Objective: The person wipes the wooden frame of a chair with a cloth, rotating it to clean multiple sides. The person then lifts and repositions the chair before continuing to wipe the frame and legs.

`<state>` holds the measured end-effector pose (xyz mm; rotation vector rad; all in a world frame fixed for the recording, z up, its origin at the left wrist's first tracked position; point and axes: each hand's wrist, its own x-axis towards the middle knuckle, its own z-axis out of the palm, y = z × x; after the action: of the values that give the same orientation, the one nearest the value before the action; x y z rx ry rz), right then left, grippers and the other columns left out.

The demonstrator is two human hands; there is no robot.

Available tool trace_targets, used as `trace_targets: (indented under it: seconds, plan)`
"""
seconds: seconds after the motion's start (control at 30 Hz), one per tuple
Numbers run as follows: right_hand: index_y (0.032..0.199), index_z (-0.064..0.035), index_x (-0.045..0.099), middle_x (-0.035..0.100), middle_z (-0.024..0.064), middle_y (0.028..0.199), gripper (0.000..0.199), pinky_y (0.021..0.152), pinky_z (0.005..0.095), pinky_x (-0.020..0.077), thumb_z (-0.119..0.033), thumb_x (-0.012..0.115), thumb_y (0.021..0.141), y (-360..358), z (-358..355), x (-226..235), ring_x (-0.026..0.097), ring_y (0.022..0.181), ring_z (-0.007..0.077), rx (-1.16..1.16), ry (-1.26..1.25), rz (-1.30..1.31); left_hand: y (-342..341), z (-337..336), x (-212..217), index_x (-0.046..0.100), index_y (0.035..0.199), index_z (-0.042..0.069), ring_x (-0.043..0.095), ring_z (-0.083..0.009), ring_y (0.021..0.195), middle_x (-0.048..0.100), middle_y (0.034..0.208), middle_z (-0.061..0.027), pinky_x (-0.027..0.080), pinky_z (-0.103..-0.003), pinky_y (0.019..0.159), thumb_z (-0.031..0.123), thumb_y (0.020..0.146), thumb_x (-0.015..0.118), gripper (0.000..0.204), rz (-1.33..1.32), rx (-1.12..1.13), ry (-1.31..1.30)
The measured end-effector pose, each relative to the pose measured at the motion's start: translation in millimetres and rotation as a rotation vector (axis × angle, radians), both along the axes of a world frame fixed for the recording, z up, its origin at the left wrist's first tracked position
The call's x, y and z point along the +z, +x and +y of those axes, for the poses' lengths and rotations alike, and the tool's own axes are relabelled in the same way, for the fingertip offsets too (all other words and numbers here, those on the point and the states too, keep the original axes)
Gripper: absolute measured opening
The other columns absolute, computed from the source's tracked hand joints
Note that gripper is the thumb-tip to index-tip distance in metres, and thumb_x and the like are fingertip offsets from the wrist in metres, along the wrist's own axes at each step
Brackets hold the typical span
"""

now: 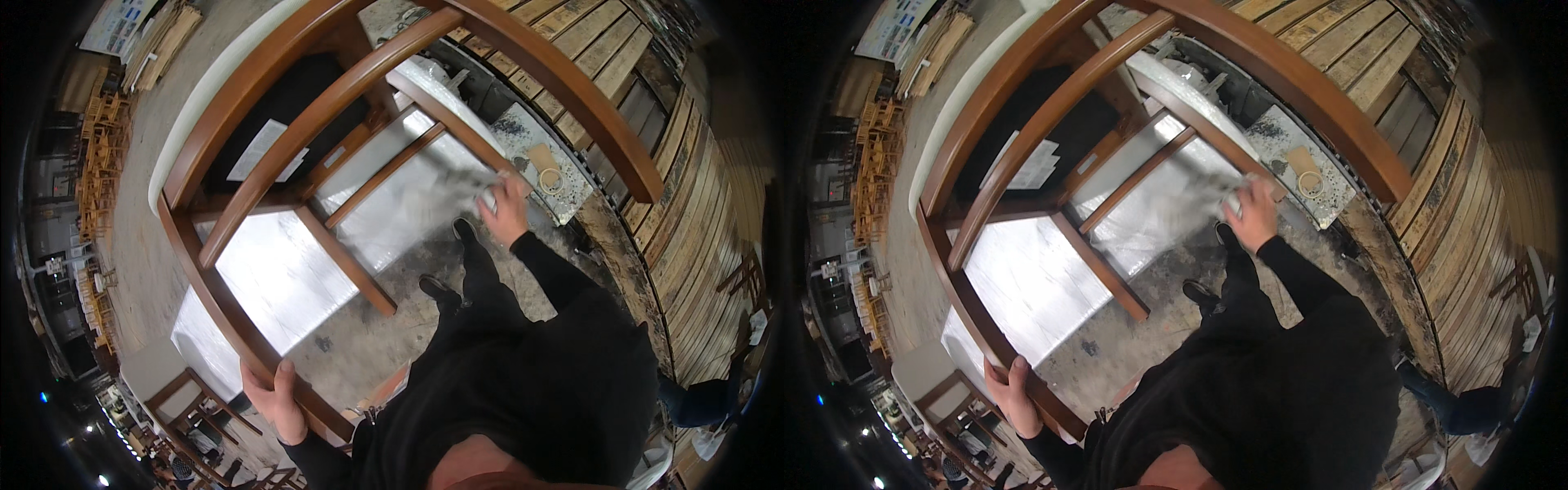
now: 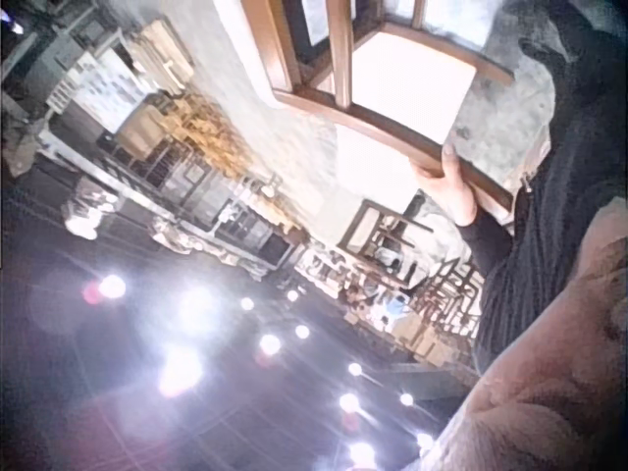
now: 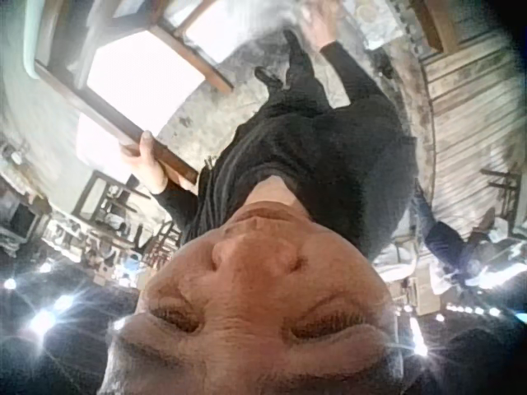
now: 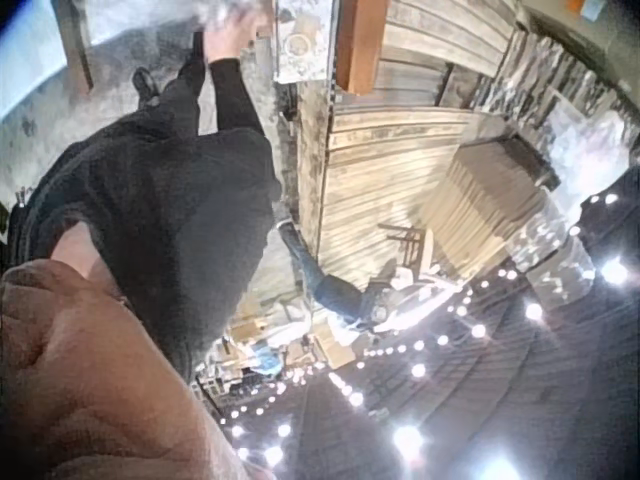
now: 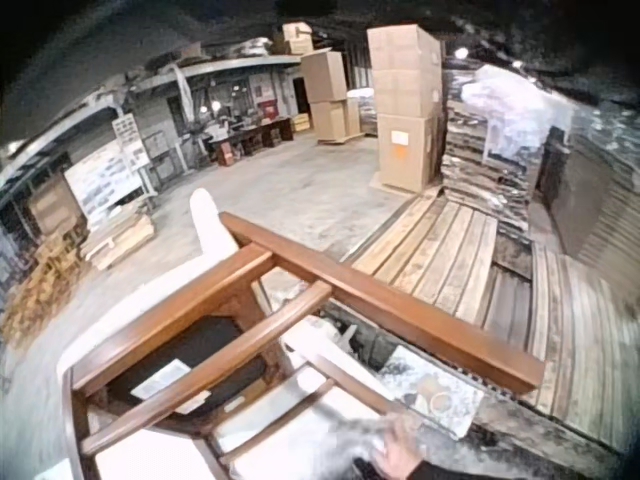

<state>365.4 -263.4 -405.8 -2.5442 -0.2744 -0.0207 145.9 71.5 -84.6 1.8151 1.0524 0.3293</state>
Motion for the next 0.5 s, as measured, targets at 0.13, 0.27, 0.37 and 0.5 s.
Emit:
trace_targets:
  seconds: [0.13, 0.27, 0.37, 0.5]
  plan:
    - [0.146, -0.022, 0.044, 0.039, 0.0209, 0.149, 0.064, 0.1, 0.058, 0.0385, -0.02, 0.066, 0.086, 86.4, 21.9, -13.6, 0.034, 0.141, 0.0405, 0.068, -0.402, 0.02, 4.6, 0.6, -2.2, 0.044, 0.139, -0.006, 0.054, -0.019, 0.105, 0.057, 0.12, -0.0113, 0.043, -0.031, 0.092, 0.013, 0.08, 0.074, 0.069, -0.006, 0.039, 0.08]
    - [0.147, -0.0241, 0.042, 0.034, 0.0184, 0.154, 0.065, 0.103, 0.058, 0.0371, -0.011, 0.059, 0.086, 166.3, 88.0, -40.1, 0.033, 0.142, 0.04, 0.224, -0.385, -0.141, 13.3, -3.3, 3.5, 0.049, 0.134, -0.005, 0.056, -0.0165, 0.093, 0.059, 0.11, -0.0082, 0.046, -0.029, 0.083, 0.008, 0.077, 0.07, 0.062, 0.043, 0.008, -0.013]
    - [0.146, -0.0248, 0.044, 0.035, 0.016, 0.153, 0.062, 0.1, 0.0561, 0.0411, -0.012, 0.056, 0.086, 184.4, 89.6, -39.1, 0.039, 0.136, 0.0396, 0.327, -0.342, -0.124, 17.7, -8.2, 9.5, 0.052, 0.131, -0.003, 0.056, -0.0146, 0.083, 0.058, 0.1, -0.0057, 0.048, -0.029, 0.073, 0.006, 0.076, 0.068, 0.058, 0.056, 0.053, 0.016]
    - [0.127, -0.018, 0.062, 0.045, 0.0166, 0.145, 0.048, 0.102, 0.0506, 0.042, -0.008, 0.058, 0.08, 146.2, 42.0, -30.4, 0.045, 0.13, 0.0404, 0.353, -0.171, -0.083, 18.0, -12.0, 11.4, 0.052, 0.13, -0.002, 0.056, -0.0139, 0.08, 0.059, 0.096, -0.0048, 0.048, -0.028, 0.072, 0.007, 0.077, 0.068, 0.056, 0.063, 0.086, 0.023]
